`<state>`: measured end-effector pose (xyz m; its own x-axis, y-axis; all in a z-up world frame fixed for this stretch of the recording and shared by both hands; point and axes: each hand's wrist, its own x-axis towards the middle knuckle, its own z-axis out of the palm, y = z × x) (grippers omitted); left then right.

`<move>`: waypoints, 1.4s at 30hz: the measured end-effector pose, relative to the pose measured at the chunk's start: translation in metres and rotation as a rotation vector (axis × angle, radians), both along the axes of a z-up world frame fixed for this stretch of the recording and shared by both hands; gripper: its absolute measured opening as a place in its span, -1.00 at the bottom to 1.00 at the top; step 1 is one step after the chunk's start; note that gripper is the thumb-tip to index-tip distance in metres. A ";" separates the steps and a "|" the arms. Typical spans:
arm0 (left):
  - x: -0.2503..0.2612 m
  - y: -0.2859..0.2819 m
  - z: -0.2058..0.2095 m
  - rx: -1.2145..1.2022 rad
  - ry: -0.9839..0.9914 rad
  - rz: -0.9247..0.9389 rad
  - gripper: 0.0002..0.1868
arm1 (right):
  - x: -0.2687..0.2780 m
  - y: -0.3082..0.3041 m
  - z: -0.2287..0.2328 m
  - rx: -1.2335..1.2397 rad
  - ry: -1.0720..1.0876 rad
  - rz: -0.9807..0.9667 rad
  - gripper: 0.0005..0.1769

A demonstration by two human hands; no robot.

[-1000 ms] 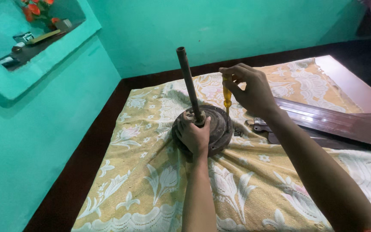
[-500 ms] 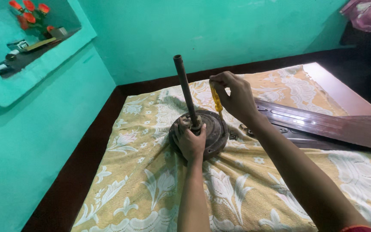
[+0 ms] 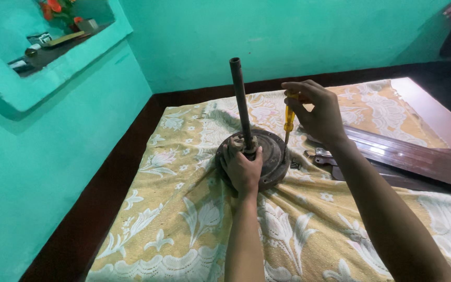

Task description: The person assembles a ceiling fan by inserting a metal rod into the motor housing, tightening screws with a screwdriver, and attaching a fan blade to the motor hub.

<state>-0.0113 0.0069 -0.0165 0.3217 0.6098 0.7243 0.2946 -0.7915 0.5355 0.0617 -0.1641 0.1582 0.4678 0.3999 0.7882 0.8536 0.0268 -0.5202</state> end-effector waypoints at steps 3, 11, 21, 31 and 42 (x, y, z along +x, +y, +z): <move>-0.001 0.000 -0.001 -0.018 0.013 -0.014 -0.04 | -0.004 -0.001 -0.001 0.018 -0.020 -0.130 -0.63; -0.001 -0.002 0.001 -0.028 0.030 -0.004 -0.02 | -0.014 -0.003 -0.006 0.021 -0.256 -0.111 -0.73; -0.001 -0.001 0.000 -0.006 0.021 -0.005 -0.03 | -0.021 0.020 -0.009 0.115 -0.234 -0.172 -0.72; -0.002 -0.001 0.000 0.016 -0.001 -0.023 -0.05 | -0.011 0.021 -0.010 0.019 -0.164 -0.038 -0.60; -0.001 0.002 -0.002 -0.040 0.024 -0.022 -0.03 | -0.027 0.013 -0.006 -0.017 -0.067 -0.138 -0.63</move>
<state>-0.0119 0.0085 -0.0183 0.3518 0.6305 0.6919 0.2905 -0.7762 0.5596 0.0348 -0.1509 0.1521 0.4660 0.3493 0.8129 0.8813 -0.1017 -0.4615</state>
